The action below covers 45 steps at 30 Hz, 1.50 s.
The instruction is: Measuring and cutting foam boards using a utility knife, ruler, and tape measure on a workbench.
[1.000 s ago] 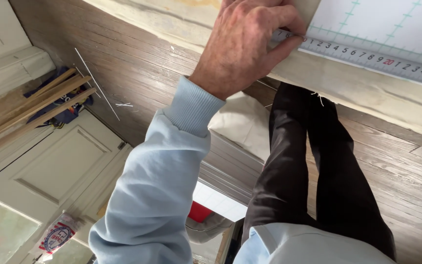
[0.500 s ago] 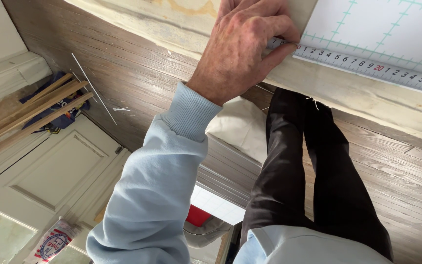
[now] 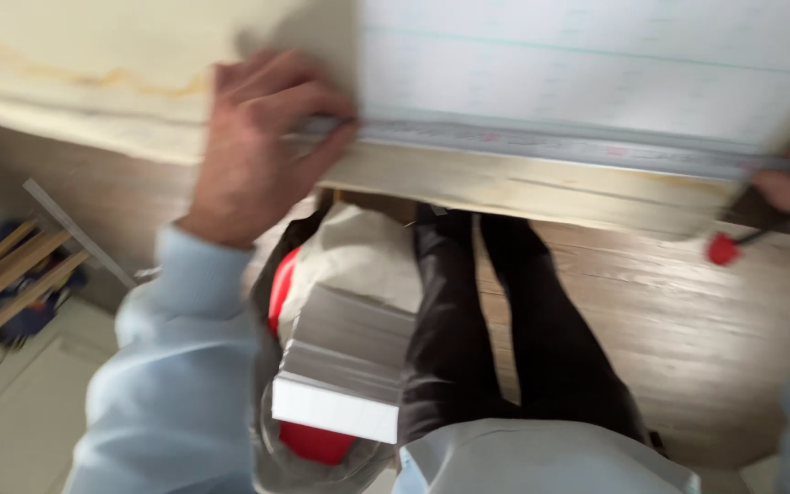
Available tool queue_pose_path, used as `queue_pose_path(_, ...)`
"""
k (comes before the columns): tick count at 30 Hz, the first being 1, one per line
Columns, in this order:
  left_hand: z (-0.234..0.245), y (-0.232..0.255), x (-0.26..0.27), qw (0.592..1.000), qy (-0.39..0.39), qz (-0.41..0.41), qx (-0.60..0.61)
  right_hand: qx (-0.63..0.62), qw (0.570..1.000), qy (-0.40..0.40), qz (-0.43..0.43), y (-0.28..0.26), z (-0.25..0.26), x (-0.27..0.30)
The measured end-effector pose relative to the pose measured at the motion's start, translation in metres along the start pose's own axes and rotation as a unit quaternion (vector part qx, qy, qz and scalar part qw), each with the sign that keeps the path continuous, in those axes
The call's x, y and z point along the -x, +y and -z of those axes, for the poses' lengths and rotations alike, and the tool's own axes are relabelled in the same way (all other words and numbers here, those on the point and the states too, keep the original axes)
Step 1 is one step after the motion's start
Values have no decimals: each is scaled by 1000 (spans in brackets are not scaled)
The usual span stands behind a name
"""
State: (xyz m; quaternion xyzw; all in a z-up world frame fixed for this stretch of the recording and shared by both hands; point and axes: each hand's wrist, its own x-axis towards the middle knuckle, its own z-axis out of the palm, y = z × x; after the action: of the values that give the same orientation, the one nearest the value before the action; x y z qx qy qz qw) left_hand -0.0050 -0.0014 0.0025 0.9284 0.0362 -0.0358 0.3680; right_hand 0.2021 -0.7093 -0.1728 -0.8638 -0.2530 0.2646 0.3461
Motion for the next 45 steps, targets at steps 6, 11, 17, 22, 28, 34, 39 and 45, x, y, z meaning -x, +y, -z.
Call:
queue_pose_path(6, -2, 0, 3, 997, -42, 44, -44, 127, 986, 42, 102, -282, -1, -90)
queue_pose_path(11, -1, -3, 8, 995, -48, 63, -60, 128, 979, 49, 148, -295, -2, -97)
queue_pose_path(17, -2, -6, 10, 995, -49, 65, -58, 144, 972, 60, 174, -301, -6, -100)
queue_pose_path(22, -1, -1, 9, 994, -44, 78, -63, 78, 987, 68, 121, -294, -10, -97)
queue_pose_path(28, -2, -2, 8, 993, -46, 75, -79, 102, 987, 66, 104, -291, -10, -95)
queue_pose_path(34, -4, 14, 3, 992, -35, 76, -90, 83, 989, 60, 103, -292, -9, -95)
queue_pose_path(39, -43, 42, 5, 984, 69, 10, -165, 108, 986, 67, 108, -301, -6, -100)
queue_pose_path(45, -172, 157, -4, 988, 22, -70, -139, 89, 990, 68, 88, -292, -10, -94)
